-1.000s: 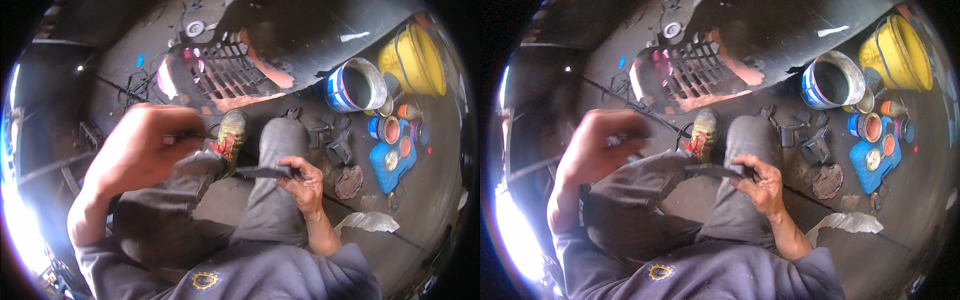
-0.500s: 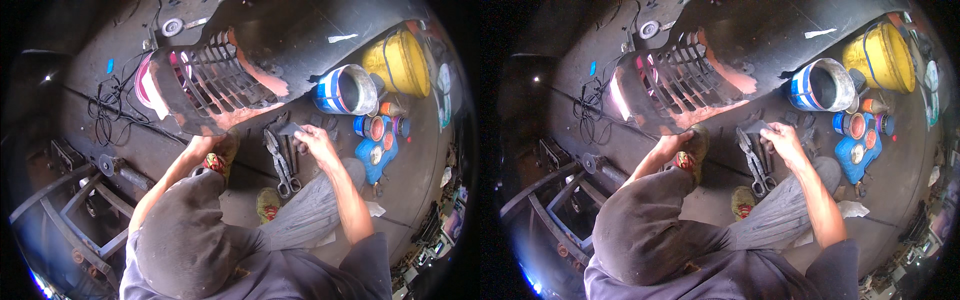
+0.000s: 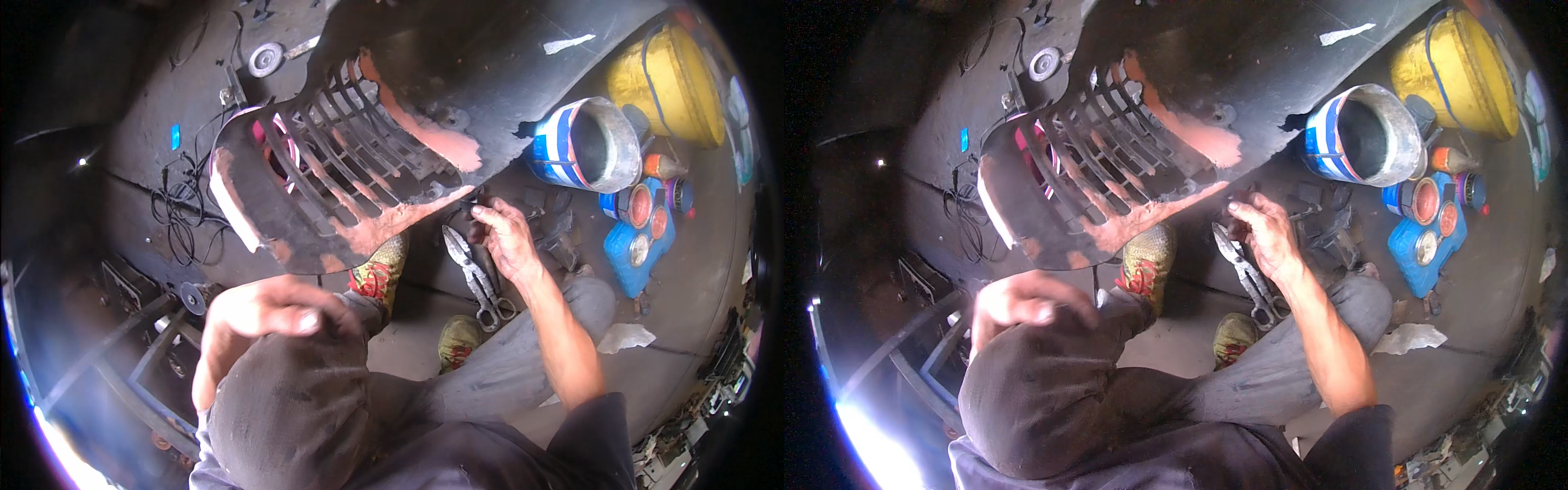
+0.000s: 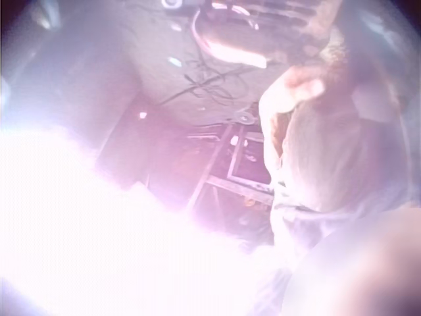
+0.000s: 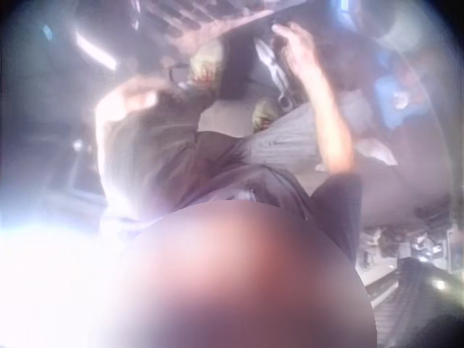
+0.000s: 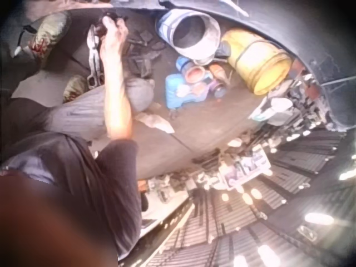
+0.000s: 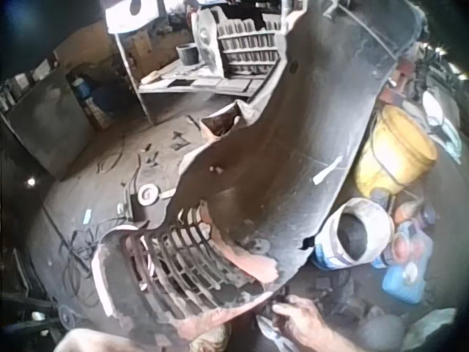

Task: The person repairs a damaged car grille by cutting a metal patch, grinding its edges, and fitting it into a hole. They then apply a filler paste to the area using a putty knife.

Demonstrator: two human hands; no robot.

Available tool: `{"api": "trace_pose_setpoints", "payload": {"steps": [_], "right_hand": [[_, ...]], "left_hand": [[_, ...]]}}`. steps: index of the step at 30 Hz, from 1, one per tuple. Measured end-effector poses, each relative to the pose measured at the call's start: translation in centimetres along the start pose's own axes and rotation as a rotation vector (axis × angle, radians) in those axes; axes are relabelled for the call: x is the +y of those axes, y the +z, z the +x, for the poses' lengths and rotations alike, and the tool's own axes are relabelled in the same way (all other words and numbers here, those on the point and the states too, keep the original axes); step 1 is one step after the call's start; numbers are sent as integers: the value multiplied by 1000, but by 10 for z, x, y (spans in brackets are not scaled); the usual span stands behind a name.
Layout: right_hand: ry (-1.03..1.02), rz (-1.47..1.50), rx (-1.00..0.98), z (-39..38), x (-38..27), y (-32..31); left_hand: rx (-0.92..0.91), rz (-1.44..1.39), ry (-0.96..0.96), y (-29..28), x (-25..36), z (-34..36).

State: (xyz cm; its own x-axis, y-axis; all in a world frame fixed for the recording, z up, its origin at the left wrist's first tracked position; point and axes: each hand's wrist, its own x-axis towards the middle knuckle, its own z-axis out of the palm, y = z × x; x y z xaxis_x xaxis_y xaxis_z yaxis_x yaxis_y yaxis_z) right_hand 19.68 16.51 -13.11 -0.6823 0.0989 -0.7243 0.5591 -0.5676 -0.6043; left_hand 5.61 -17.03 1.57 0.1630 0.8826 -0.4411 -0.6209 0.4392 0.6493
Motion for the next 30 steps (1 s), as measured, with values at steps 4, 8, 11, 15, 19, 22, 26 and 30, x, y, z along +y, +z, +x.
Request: {"api": "trace_pose_setpoints", "payload": {"steps": [4, 8, 11, 15, 19, 22, 26, 30], "right_hand": [[-33, -204, 83, 11, 7, 6], [11, -284, 162, 17, 20, 7], [-40, -147, 238, 10, 20, -13], [-117, 176, 203, 12, 17, 22], [-139, 302, 243, 0, 20, 31], [-187, 431, 200, 0, 31, 31], [-207, 552, 134, -2, 30, 40], [-202, 545, 122, -7, 28, 43]], "left_hand": [[56, 390, 377, 14, 45, -27], [332, 727, 382, 29, 97, -31], [527, 1043, 300, -1, 121, 12], [733, 1276, -15, -24, 145, 53], [381, 1433, -150, -46, 113, 97], [300, 1509, -263, -45, 105, 111], [321, 1585, -259, -47, 87, 115], [292, 1574, -252, -51, 74, 129]]}}
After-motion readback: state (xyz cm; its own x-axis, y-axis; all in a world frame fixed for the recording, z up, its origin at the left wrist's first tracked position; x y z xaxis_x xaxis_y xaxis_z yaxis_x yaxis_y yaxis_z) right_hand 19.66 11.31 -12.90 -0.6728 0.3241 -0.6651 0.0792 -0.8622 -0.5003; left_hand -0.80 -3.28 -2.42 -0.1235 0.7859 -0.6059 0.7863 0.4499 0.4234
